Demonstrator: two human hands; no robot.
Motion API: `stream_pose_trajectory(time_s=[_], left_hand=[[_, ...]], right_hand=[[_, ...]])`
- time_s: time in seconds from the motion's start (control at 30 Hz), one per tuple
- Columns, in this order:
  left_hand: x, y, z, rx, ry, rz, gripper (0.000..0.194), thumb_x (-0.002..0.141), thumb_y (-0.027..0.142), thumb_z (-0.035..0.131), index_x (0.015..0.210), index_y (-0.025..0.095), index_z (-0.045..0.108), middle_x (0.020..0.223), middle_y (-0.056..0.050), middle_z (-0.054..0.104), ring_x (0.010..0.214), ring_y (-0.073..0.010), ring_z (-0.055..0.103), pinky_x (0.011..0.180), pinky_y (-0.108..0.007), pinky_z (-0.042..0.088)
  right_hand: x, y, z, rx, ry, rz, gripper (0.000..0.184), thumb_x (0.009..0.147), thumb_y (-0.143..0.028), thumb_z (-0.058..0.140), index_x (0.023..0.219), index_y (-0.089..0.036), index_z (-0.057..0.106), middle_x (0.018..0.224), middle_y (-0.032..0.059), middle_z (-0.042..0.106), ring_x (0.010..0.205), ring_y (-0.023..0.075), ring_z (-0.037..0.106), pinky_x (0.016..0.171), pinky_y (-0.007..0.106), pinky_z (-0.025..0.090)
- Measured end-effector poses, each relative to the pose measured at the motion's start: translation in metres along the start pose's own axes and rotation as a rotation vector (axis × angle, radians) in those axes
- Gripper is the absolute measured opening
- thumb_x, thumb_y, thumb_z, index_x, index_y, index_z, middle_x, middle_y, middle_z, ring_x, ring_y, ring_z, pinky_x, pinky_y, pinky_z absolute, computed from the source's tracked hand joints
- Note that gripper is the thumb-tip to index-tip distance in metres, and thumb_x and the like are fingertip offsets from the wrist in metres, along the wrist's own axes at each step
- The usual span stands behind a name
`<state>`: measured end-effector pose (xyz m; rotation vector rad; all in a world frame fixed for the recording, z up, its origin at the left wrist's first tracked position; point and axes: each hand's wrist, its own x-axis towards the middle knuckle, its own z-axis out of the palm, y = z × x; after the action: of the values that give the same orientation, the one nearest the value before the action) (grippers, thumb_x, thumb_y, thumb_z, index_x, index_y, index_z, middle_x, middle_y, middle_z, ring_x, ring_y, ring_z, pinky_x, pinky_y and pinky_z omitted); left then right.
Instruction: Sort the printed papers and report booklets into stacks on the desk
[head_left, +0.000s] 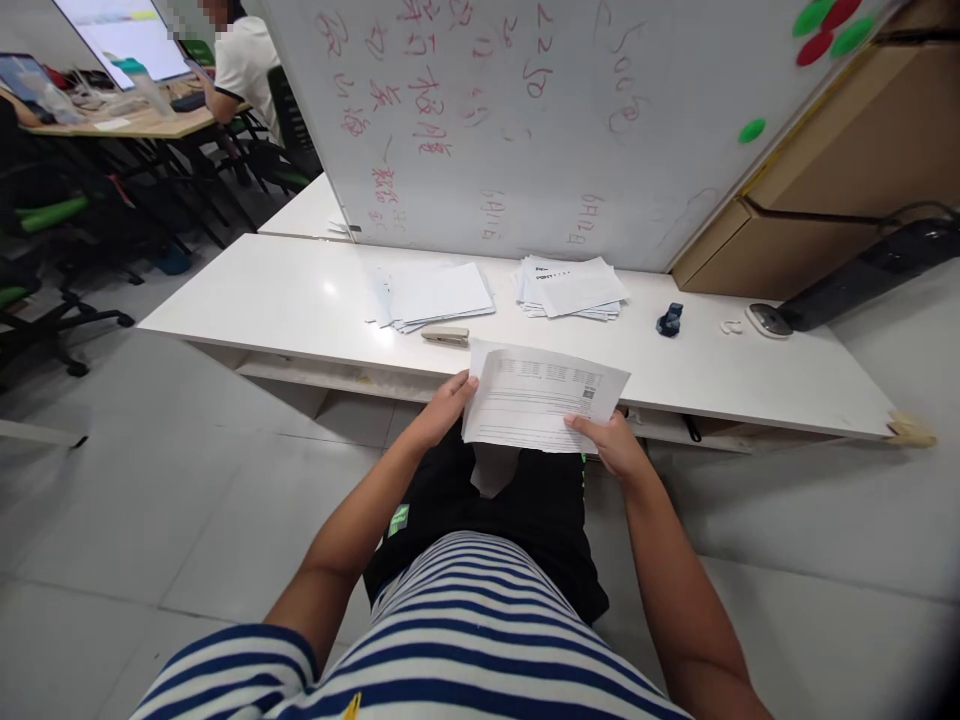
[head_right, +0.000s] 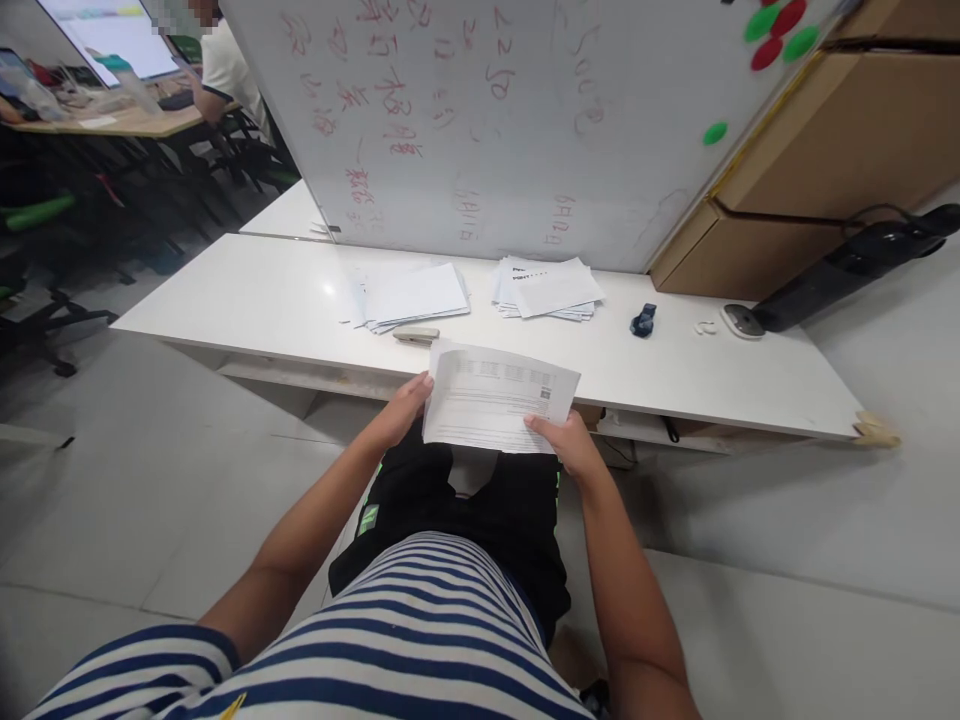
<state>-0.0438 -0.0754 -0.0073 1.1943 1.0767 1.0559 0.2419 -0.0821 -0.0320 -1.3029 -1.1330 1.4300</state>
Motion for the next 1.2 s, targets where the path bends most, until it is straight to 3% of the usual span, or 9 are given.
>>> stream_pose_trajectory(time_s=[0.07, 0.17, 0.33, 0.47, 0.73, 0.9, 1.03, 1.2], left_hand=[[-0.013, 0.005, 0.012, -0.12, -0.081, 0.027, 0.059, 0.088, 0.064, 0.046, 0.126, 0.021, 0.059, 0.123, -0.01, 0.065, 0.114, -0.0267, 0.06, 0.096, -0.037, 0.047], [-0.022, 0.015, 0.021, -0.194, -0.094, 0.05, 0.069, 0.086, 0.072, 0.037, 0.125, 0.02, 0.061, 0.116, -0.01, 0.068, 0.114, -0.0276, 0.06, 0.096, -0.038, 0.047], [-0.02, 0.022, 0.022, -0.142, -0.034, 0.071, 0.05, 0.084, 0.056, 0.059, 0.119, 0.022, 0.064, 0.113, -0.007, 0.069, 0.106, -0.0259, 0.063, 0.091, -0.037, 0.05], [-0.018, 0.019, 0.022, -0.105, 0.063, 0.074, 0.045, 0.085, 0.054, 0.059, 0.115, 0.021, 0.067, 0.109, -0.007, 0.071, 0.099, -0.0242, 0.065, 0.085, -0.035, 0.052], [-0.016, 0.019, 0.018, -0.038, 0.053, 0.079, 0.044, 0.084, 0.054, 0.059, 0.112, 0.021, 0.068, 0.108, -0.006, 0.071, 0.1, -0.0247, 0.065, 0.087, -0.037, 0.051], [0.016, 0.033, 0.004, 0.004, 0.062, 0.148, 0.038, 0.072, 0.049, 0.074, 0.094, 0.017, 0.075, 0.097, -0.006, 0.074, 0.099, -0.0277, 0.066, 0.089, -0.041, 0.051], [0.057, 0.045, -0.002, 0.05, 0.079, 0.222, 0.041, 0.068, 0.047, 0.077, 0.095, 0.015, 0.074, 0.102, -0.008, 0.073, 0.102, -0.0296, 0.065, 0.088, -0.041, 0.051], [0.089, 0.027, 0.002, 0.111, 0.093, 0.193, 0.043, 0.068, 0.045, 0.077, 0.099, 0.016, 0.073, 0.105, -0.007, 0.072, 0.102, -0.0293, 0.064, 0.09, -0.041, 0.051]], right_hand=[[-0.007, -0.002, -0.004, 0.0, 0.006, 0.001, 0.051, 0.063, -0.038, 0.083, 0.109, -0.021, 0.069, 0.113, 0.0083, 0.071, 0.11, 0.0309, 0.064, 0.1, 0.05, 0.048], [-0.015, -0.005, -0.006, -0.012, 0.038, -0.01, 0.052, 0.064, -0.037, 0.083, 0.111, -0.022, 0.068, 0.114, 0.0082, 0.071, 0.112, 0.0314, 0.063, 0.1, 0.051, 0.048], [-0.019, -0.006, -0.005, -0.006, 0.058, -0.047, 0.052, 0.064, -0.036, 0.083, 0.111, -0.022, 0.068, 0.115, 0.0075, 0.07, 0.114, 0.0316, 0.061, 0.101, 0.05, 0.047], [-0.019, -0.007, -0.002, 0.007, 0.049, -0.049, 0.054, 0.064, -0.035, 0.083, 0.114, -0.022, 0.066, 0.116, 0.0076, 0.07, 0.115, 0.0315, 0.061, 0.101, 0.05, 0.047], [-0.015, -0.004, -0.001, -0.014, 0.053, -0.053, 0.057, 0.063, -0.039, 0.083, 0.115, -0.023, 0.066, 0.115, 0.0081, 0.07, 0.115, 0.033, 0.06, 0.101, 0.053, 0.046], [0.001, -0.027, 0.008, -0.123, 0.138, -0.189, 0.053, 0.066, -0.04, 0.08, 0.113, -0.021, 0.067, 0.115, 0.007, 0.069, 0.118, 0.0308, 0.058, 0.106, 0.048, 0.042], [0.029, -0.053, 0.029, -0.098, 0.178, -0.294, 0.047, 0.07, -0.04, 0.075, 0.111, -0.019, 0.067, 0.113, 0.0069, 0.069, 0.118, 0.028, 0.058, 0.102, 0.041, 0.045], [0.07, -0.043, 0.047, -0.179, 0.223, -0.264, 0.043, 0.072, -0.042, 0.07, 0.107, -0.017, 0.067, 0.112, 0.0084, 0.07, 0.111, 0.0273, 0.061, 0.099, 0.04, 0.046]])
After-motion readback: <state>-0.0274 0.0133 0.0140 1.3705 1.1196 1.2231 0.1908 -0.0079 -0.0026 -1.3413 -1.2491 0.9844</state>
